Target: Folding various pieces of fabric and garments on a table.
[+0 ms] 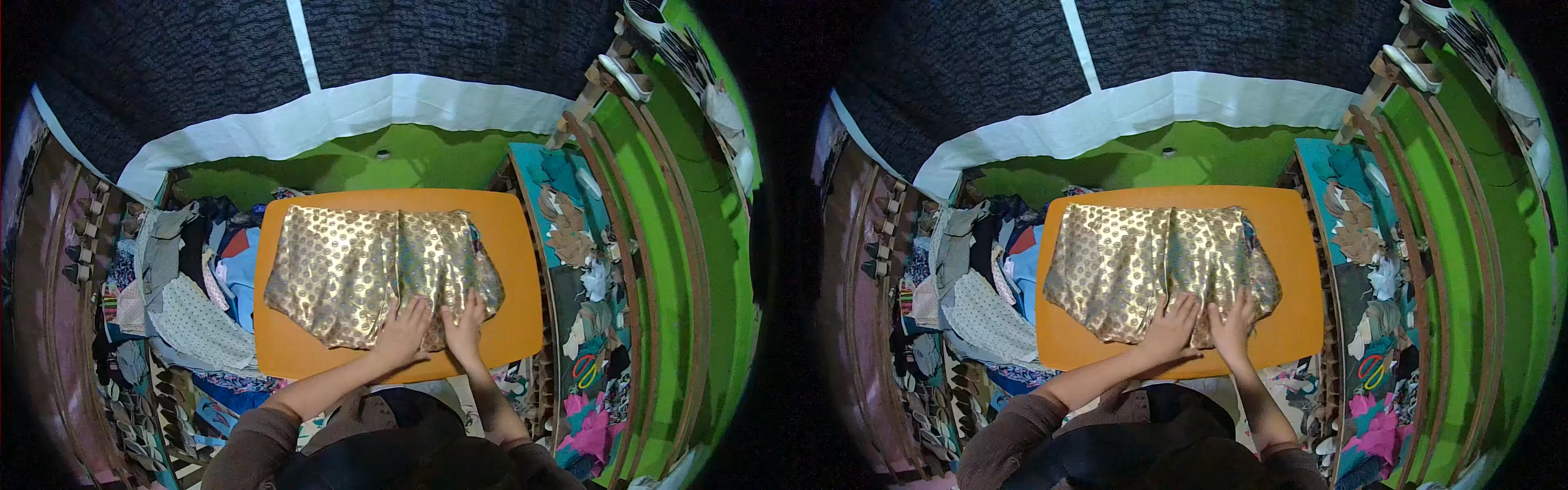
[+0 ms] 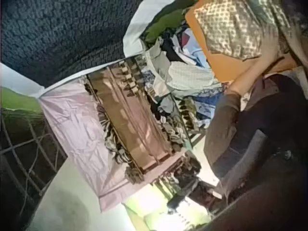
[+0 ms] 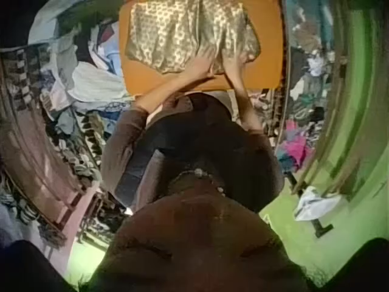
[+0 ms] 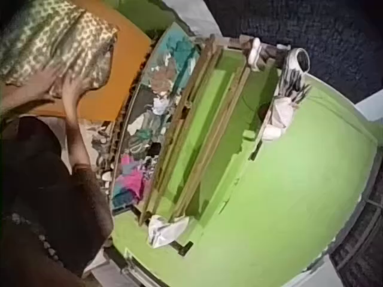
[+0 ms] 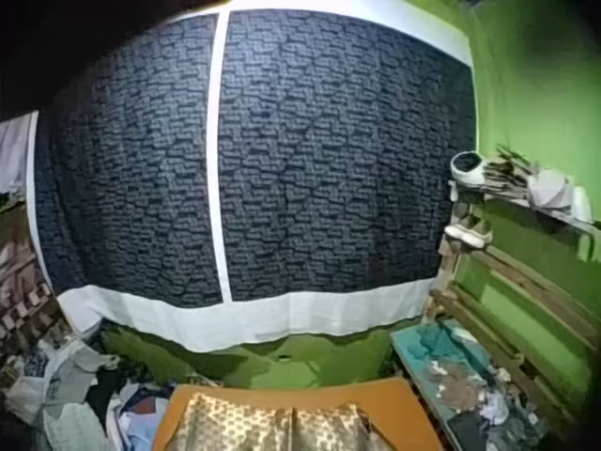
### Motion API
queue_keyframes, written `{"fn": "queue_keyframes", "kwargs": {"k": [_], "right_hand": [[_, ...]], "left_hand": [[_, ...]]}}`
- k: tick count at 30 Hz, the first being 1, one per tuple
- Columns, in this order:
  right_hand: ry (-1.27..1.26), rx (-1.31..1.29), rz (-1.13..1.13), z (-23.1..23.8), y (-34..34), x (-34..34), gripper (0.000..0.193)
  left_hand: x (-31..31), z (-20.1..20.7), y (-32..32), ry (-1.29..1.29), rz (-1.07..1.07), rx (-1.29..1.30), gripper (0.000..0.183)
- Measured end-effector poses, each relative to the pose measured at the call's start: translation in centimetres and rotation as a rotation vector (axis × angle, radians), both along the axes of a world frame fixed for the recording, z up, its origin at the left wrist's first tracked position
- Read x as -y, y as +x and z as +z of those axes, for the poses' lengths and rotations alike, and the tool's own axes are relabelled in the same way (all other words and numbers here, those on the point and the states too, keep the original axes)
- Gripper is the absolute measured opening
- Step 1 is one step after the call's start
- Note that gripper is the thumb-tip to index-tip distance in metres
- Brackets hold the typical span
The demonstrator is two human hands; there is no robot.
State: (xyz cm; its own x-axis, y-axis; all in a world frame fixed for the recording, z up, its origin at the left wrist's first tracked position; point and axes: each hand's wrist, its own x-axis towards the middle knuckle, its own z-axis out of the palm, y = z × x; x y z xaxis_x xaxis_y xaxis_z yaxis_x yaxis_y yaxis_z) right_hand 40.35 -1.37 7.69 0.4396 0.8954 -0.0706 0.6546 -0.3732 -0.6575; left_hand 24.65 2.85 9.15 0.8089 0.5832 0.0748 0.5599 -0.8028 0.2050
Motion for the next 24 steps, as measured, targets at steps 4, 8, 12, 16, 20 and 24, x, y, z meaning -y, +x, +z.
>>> {"fn": "queue_keyframes", "kwargs": {"k": [4, 8, 12, 16, 20, 24], "right_hand": [[-0.062, -0.180, -0.064, -3.8, 1.5, -1.9, 0.094], [-0.304, -0.551, -0.198, -7.4, 5.2, -4.0, 0.111], [-0.335, -0.730, -0.256, -5.9, 5.0, -5.6, 0.120], [-0.386, -1.471, -0.223, -1.7, 5.2, -7.3, 0.068], [-0.433, -1.987, -0.140, -2.4, 6.2, -6.3, 0.010], [-0.450, -1.868, -0.132, -7.6, 8.5, -4.5, 0.015]], "left_hand": [[1.4, -6.0, 5.4, 0.268, 0.062, -0.103, 0.055], [0.6, -6.9, 6.2, 0.296, -0.017, 0.000, 0.046], [0.7, -5.9, 6.0, 0.240, 0.019, 0.091, 0.044], [0.4, -2.9, 6.3, 0.200, 0.075, 0.222, 0.043], [1.2, -0.1, 5.4, 0.277, 0.021, 0.202, 0.043], [3.0, -1.6, 6.7, 0.178, 0.005, -0.010, 0.046]]}}
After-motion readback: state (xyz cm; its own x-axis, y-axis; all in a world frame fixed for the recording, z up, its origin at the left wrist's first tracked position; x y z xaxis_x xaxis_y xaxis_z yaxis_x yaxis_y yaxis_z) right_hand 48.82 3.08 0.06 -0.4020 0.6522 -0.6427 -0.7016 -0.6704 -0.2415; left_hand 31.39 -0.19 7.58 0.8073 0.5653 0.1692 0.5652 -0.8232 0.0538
